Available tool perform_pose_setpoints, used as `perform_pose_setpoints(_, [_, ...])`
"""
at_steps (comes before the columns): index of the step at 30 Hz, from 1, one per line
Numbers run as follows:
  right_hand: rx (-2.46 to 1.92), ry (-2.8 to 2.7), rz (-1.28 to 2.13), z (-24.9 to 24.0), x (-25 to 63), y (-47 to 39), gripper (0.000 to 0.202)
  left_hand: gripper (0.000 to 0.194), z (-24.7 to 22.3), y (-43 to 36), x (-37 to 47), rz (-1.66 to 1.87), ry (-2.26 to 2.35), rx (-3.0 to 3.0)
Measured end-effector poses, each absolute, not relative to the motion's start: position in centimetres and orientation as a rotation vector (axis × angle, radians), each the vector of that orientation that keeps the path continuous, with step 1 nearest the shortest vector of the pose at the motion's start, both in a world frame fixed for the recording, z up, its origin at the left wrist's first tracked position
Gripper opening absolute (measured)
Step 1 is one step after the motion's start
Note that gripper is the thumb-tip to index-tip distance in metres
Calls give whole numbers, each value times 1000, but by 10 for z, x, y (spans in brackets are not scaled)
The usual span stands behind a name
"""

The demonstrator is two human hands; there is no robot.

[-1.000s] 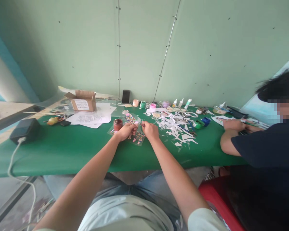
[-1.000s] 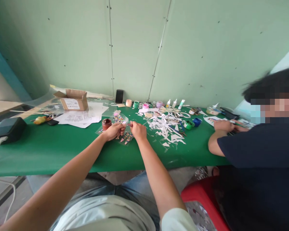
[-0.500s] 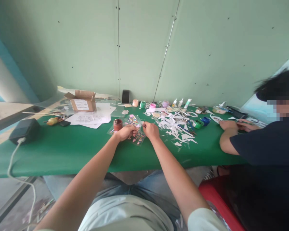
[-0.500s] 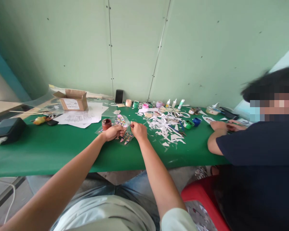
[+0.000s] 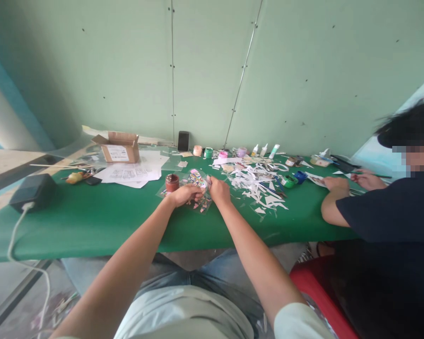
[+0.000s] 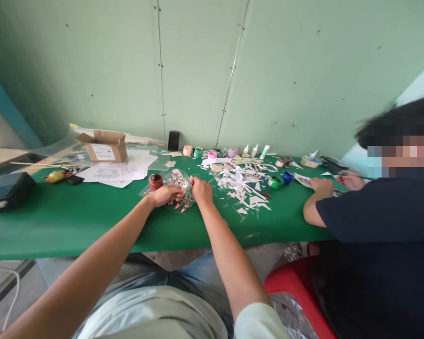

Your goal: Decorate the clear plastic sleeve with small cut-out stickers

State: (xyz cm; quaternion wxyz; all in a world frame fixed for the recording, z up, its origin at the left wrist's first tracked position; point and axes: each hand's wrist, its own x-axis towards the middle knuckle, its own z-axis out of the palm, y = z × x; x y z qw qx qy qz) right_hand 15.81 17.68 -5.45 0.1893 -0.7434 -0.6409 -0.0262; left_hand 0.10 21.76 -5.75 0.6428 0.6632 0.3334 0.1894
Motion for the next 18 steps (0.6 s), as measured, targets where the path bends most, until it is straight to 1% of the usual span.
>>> perform_pose_setpoints(12, [-2011, -1763, -22, -55, 155, 182, 27, 27, -57, 217, 2, 403, 733, 1608])
perform_pose_setpoints(18, [-1997, -1640, 30, -60, 158, 193, 28, 26, -56, 215, 4, 393, 742, 1644])
